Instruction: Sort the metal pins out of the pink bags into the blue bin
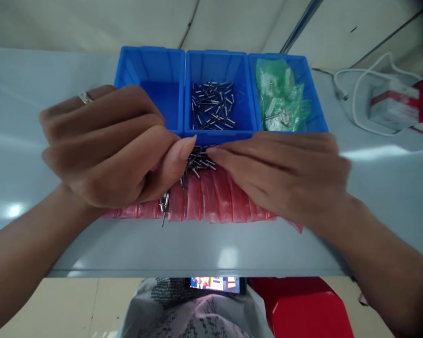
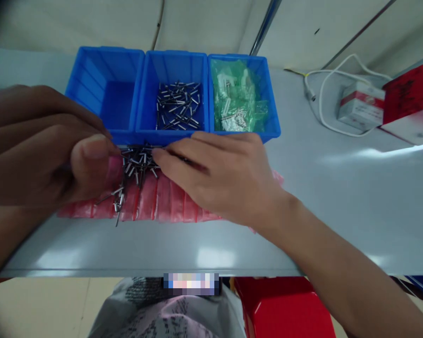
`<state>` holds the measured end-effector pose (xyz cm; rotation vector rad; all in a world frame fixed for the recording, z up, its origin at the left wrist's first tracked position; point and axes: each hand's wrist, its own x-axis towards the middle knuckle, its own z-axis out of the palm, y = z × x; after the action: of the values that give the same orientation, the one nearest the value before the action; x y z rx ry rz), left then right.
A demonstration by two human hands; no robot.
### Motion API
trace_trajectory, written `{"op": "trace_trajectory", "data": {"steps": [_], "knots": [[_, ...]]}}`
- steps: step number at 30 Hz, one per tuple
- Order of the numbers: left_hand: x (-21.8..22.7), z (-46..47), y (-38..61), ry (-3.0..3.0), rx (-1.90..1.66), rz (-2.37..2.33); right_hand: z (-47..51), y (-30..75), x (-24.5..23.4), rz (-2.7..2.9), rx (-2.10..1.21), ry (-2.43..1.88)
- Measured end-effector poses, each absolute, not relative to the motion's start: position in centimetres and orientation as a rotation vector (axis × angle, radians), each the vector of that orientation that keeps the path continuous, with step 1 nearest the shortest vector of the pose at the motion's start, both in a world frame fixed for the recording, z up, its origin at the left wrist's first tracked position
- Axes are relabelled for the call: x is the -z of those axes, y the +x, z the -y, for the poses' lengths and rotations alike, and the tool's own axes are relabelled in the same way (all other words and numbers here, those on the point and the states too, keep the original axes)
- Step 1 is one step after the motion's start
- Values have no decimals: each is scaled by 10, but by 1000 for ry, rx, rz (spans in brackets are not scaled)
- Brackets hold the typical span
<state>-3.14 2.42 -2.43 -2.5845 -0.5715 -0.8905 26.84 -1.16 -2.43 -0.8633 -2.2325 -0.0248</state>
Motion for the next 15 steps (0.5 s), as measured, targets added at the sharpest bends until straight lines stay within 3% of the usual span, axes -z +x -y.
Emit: {"op": "trace_trajectory", "data": {"steps": [3,6,15], "knots": [[24,-23,-28,-2571,879,601,8,276,25,2467,388,-733],[25,-19,-24,-2501,870,606,7,282,24,2616,532,-697],[27,-13,-25,-2463,827,795,8,277,30,2558,570,-748]]}}
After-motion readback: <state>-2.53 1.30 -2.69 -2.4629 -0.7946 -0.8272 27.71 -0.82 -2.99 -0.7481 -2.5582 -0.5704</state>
